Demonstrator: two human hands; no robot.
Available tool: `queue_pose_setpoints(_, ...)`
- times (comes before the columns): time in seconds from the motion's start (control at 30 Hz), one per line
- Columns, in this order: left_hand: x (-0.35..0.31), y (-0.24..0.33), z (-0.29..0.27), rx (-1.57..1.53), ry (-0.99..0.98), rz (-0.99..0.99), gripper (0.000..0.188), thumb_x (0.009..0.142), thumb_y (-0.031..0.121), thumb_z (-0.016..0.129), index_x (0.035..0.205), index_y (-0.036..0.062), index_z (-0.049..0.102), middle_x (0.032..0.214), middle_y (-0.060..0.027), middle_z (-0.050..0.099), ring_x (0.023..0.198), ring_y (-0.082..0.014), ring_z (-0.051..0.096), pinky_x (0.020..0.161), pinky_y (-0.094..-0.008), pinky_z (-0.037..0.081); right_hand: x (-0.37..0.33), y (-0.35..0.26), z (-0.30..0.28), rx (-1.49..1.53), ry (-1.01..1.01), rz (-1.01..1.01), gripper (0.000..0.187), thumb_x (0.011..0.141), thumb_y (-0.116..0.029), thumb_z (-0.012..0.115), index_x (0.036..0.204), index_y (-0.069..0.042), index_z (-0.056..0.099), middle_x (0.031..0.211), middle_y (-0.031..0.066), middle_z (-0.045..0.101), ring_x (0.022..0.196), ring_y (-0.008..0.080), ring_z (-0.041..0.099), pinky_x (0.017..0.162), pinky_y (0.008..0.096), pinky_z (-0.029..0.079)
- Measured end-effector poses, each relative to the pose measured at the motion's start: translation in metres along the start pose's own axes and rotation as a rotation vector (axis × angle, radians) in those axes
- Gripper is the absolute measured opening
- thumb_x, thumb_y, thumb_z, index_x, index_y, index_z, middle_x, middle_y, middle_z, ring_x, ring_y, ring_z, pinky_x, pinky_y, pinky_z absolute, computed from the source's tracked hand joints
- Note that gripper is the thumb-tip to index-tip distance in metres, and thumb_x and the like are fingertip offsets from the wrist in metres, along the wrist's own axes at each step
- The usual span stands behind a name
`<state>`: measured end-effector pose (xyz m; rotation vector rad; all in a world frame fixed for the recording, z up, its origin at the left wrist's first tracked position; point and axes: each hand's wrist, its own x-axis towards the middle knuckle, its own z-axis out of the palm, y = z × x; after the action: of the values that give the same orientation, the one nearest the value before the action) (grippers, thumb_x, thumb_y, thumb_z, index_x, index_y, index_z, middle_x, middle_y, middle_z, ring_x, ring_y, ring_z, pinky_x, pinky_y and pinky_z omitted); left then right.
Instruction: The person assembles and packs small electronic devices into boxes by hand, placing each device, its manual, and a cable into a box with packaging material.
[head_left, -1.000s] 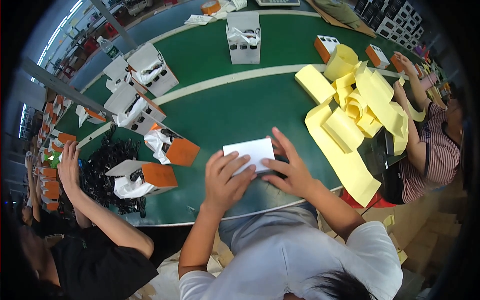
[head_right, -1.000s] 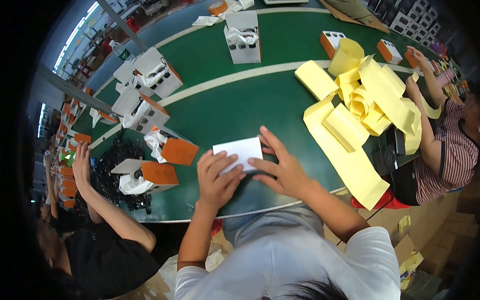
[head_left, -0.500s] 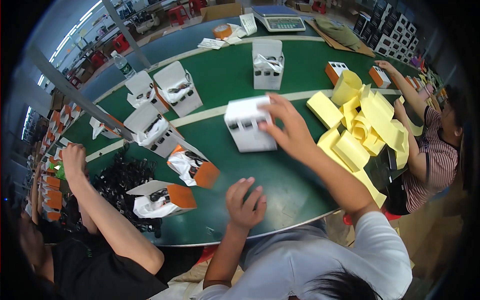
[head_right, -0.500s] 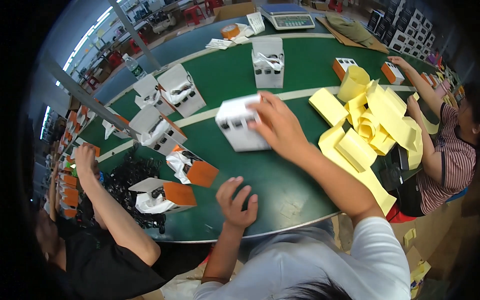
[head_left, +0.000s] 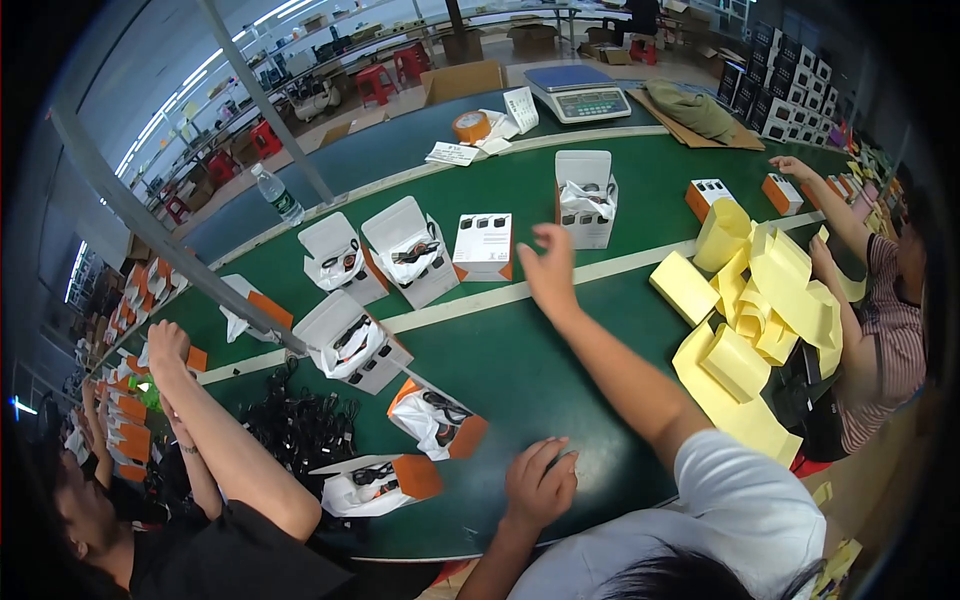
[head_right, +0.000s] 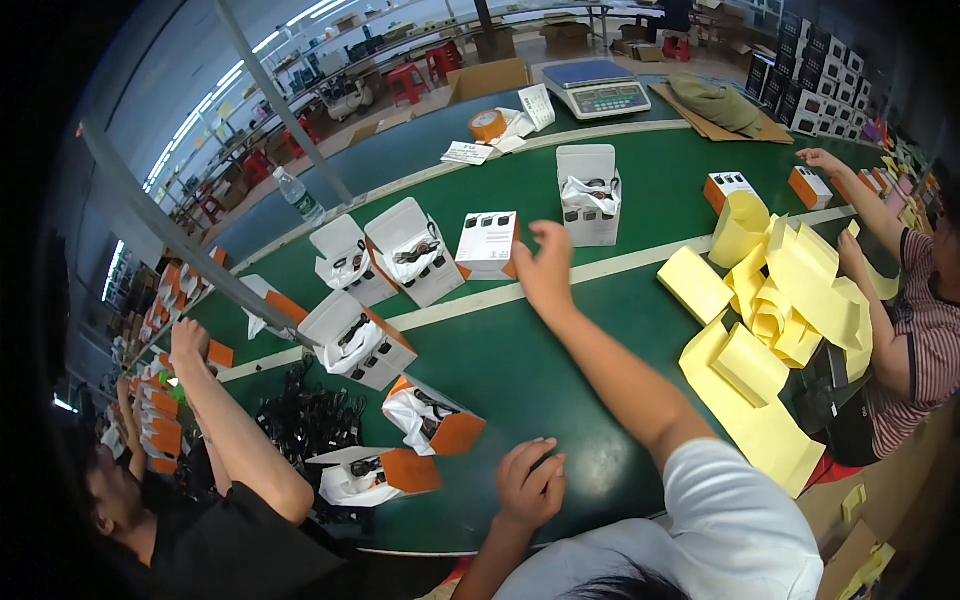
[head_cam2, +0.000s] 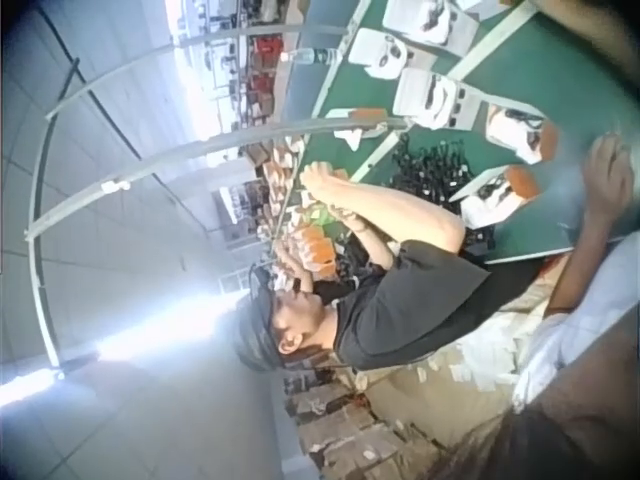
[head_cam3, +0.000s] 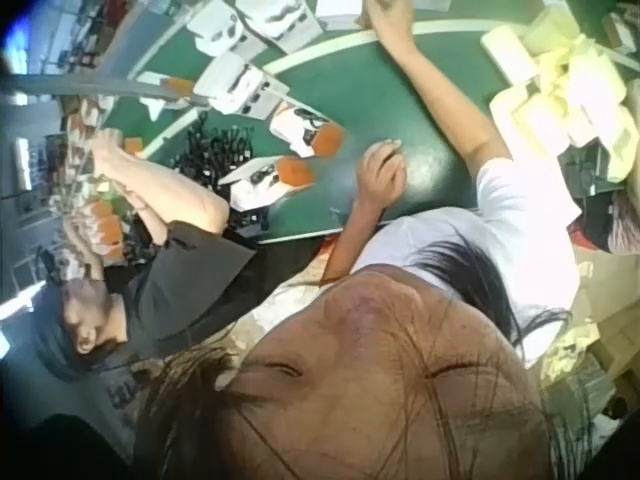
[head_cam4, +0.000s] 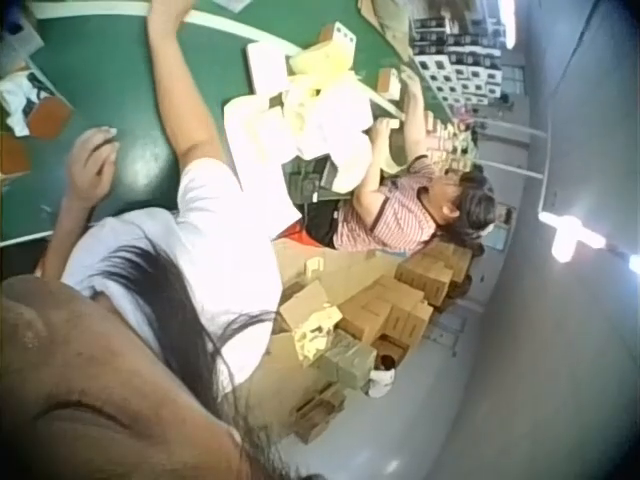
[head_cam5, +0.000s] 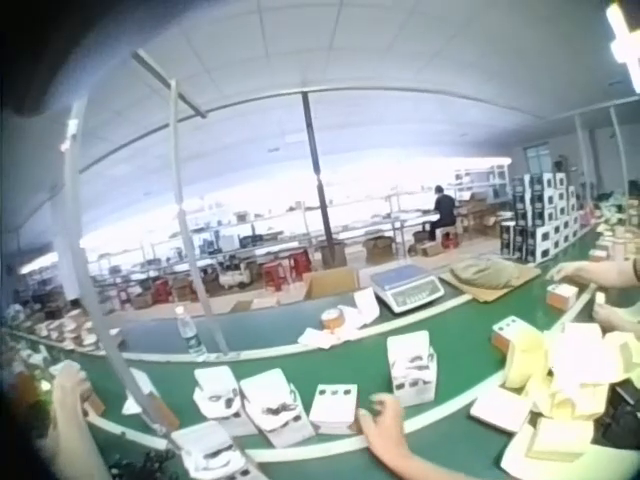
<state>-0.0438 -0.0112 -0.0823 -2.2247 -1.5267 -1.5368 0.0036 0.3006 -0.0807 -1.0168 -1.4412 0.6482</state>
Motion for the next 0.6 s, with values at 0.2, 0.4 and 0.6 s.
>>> queue_pose_setpoints(0.2,0.008,0.006,0.012,-0.087,-0.008,0.022,0.029,0.076,-0.001,0.069,0.104,0.0087,0.07,0.116,-0.0099,0.069,0.098,-0.0303,0.068,0.08,-0.0385,0.057,0.08,0.085,-0.107,-0.402,0.471,0.131,0.099,0.068,-0.003,0.079,0.154,-0.001,0.029,0.144,0.0239,0.047,0.137,0.0348,0.045,0.114,0.0418,0.039)
queue_pose_setpoints(0.4,0.008,0.008,0.017,-0.113,-0.005,-0.006,0.026,0.078,-0.004,0.069,0.103,0.0049,0.069,0.112,-0.0137,0.069,0.094,-0.0317,0.069,0.08,-0.0386,0.057,0.11,0.088,-0.152,-0.039,-0.205,0.24,0.096,0.058,-0.006,0.089,0.144,-0.004,0.047,0.139,0.0153,0.057,0.121,0.0336,0.061,0.103,0.0419,0.049)
queue_pose_setpoints(0.6,0.014,0.024,0.012,-0.181,0.003,-0.173,0.014,0.087,-0.006,0.064,0.1,-0.0007,0.069,0.107,-0.0183,0.071,0.096,-0.0327,0.071,0.083,-0.0386,0.058,-0.027,-0.035,-0.133,-0.109,0.106,0.018,0.076,0.064,-0.015,0.084,0.133,-0.005,0.054,0.119,0.0166,0.058,0.113,0.0367,0.056,0.101,0.0443,0.046)
